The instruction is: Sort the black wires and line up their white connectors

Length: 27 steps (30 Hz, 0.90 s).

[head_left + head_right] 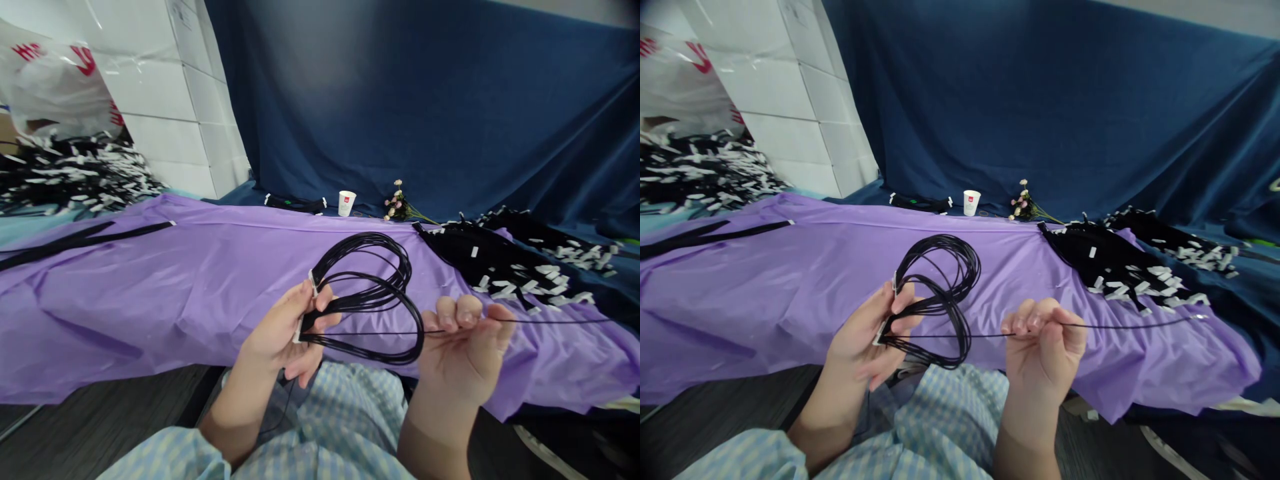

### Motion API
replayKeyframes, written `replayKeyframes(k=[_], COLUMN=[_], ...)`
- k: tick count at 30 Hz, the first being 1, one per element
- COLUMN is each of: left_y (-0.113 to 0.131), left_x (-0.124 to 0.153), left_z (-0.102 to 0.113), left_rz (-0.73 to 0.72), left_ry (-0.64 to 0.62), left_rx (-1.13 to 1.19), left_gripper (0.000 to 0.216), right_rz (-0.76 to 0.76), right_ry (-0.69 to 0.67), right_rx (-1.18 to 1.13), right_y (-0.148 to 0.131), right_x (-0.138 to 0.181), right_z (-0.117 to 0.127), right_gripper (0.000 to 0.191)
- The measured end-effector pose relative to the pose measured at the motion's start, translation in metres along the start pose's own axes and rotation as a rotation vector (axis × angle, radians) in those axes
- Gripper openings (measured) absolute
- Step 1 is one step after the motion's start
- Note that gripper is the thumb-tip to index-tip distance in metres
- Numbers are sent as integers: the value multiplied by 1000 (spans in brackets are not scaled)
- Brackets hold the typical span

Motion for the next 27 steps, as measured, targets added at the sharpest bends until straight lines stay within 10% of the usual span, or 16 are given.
replayKeyframes(k=[8,27], left_y=[1,0], left_x=[-3,-3], left_z=[9,11], left_rz=[-53,32], left_ry=[302,272], left_rx=[-411,-770], left_gripper=[37,40], right_rz=[40,103], right_ry=[-13,-134], right_rx=[53,504], right_y=[-7,-5], right_x=[0,13], right_z=[-2,-23], right_gripper=[12,16])
Point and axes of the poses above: each hand's wrist, its own x-axis away from the middle knuckle, its own z-axis out of the back of the hand, y = z × x, the point moved 5 cm from there along -x, towards the middle knuckle, and after that the axes turned 6 degrees about y, right-handed, at the moved point
